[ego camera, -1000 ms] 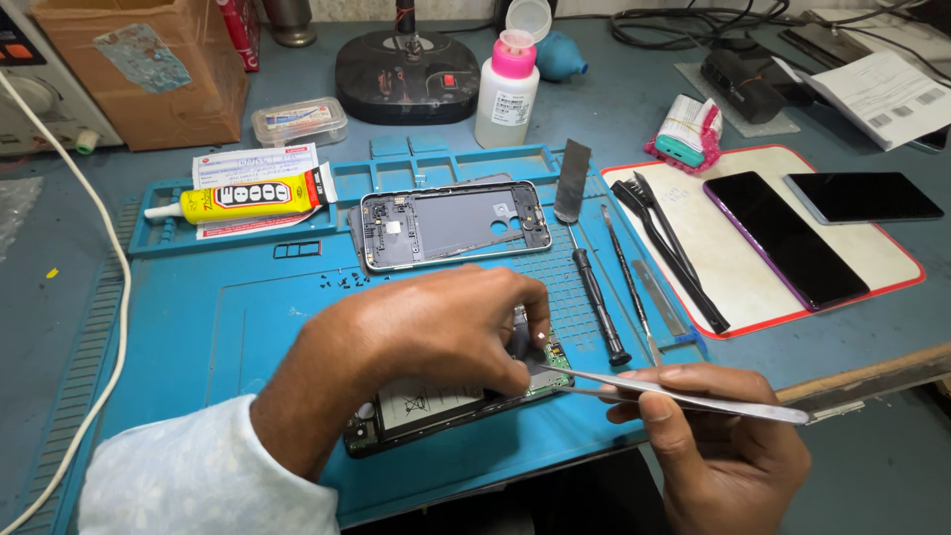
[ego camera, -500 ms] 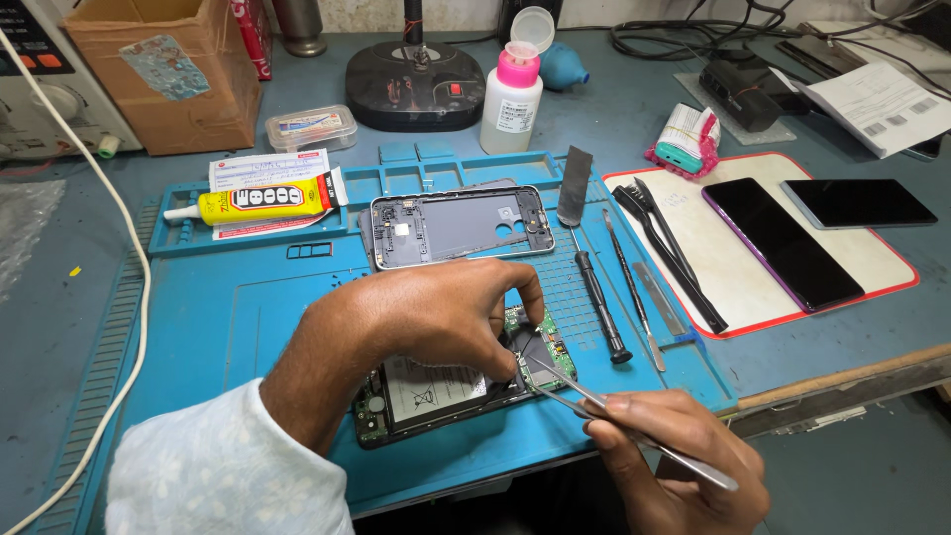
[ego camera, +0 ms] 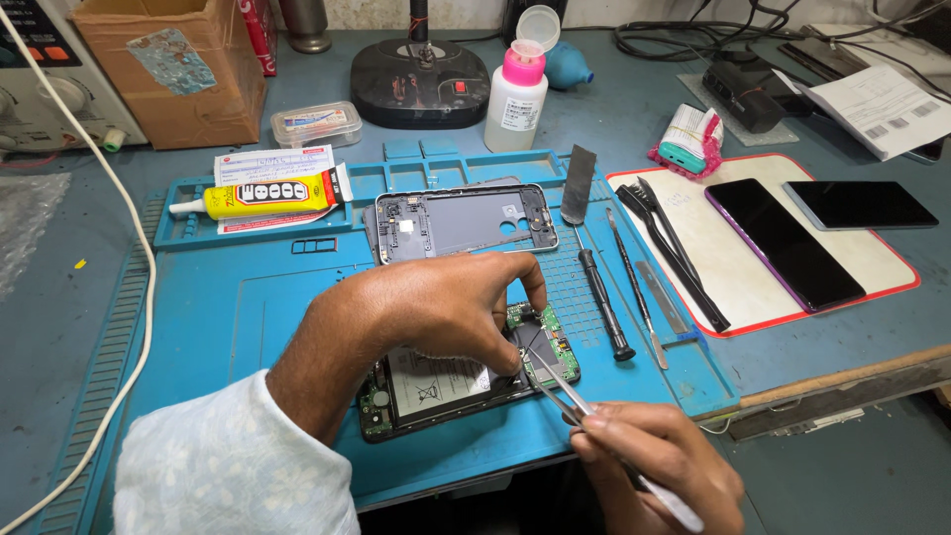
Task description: The person disassembles a smartphone at a repair workbench, prying open the back cover and lifting out the internal assembly to expose the battery. They then use a screwdriver and tweezers to unscrew and adjust components on the exposed board, holding the phone in one hand while working with the other.
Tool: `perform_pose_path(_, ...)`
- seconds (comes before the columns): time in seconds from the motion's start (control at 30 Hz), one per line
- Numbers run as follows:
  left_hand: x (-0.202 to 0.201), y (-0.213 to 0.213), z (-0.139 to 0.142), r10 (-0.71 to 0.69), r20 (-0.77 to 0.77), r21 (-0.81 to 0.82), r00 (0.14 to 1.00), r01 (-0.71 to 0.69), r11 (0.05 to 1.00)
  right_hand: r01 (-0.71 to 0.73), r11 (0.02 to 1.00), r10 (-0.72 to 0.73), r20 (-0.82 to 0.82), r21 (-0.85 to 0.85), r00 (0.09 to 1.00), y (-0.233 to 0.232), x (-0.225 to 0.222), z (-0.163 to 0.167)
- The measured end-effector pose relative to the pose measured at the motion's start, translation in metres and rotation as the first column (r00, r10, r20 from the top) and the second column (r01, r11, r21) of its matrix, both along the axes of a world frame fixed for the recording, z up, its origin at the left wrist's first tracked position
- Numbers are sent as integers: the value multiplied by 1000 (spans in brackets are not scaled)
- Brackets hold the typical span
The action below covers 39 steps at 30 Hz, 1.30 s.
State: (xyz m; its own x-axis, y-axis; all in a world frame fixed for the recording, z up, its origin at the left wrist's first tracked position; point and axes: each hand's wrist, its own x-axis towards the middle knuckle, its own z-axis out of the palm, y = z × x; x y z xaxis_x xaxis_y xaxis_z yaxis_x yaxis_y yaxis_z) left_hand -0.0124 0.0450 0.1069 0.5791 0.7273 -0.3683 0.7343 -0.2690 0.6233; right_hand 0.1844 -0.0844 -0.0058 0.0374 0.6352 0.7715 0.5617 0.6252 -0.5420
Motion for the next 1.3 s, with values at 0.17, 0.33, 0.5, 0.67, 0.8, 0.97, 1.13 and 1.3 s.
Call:
perform_pose_path(0.17, -1, -1, 0, 2, 16, 7, 1000, -2, 1000, 19, 1000, -20, 23, 18, 1000, -6, -12, -5)
perform_pose_path(0.33, -1, 0, -1, 4, 5, 8, 1000, -4, 1000, 27, 999, -26, -27, 36, 999, -4, -14, -8)
perform_pose_path(0.5, -1, 1, -3, 8, 23, 8, 1000, -8, 1000, -51, 996, 30, -273, -72, 961, -1, 4, 1)
perform_pose_path(0.67, -1, 1, -4, 4, 28, 15, 1000, -5, 1000, -8, 978, -74, -384, -208, 920, 8, 24, 15)
perform_pose_path(0.8, -1, 1, -2, 13, 12, 8, 1000, -14, 1000, 7, 963, -112, -374, -271, 921, 12, 31, 19)
perform_pose_path(0.97, -1, 0, -1, 24, 3, -11, 1000, -24, 1000, -63, 956, -50, -371, -287, 927, 15, 38, 19)
perform_pose_path(1.13, 0, 0, -1, 32, -15, -13, 999, -32, 999, -94, 953, -16, -357, -289, 934, 14, 39, 19)
perform_pose_path(1.3, 0, 0, -1, 29, -11, -6, 1000, -29, 1000, -110, 951, 8, -333, -289, 943, 16, 40, 20)
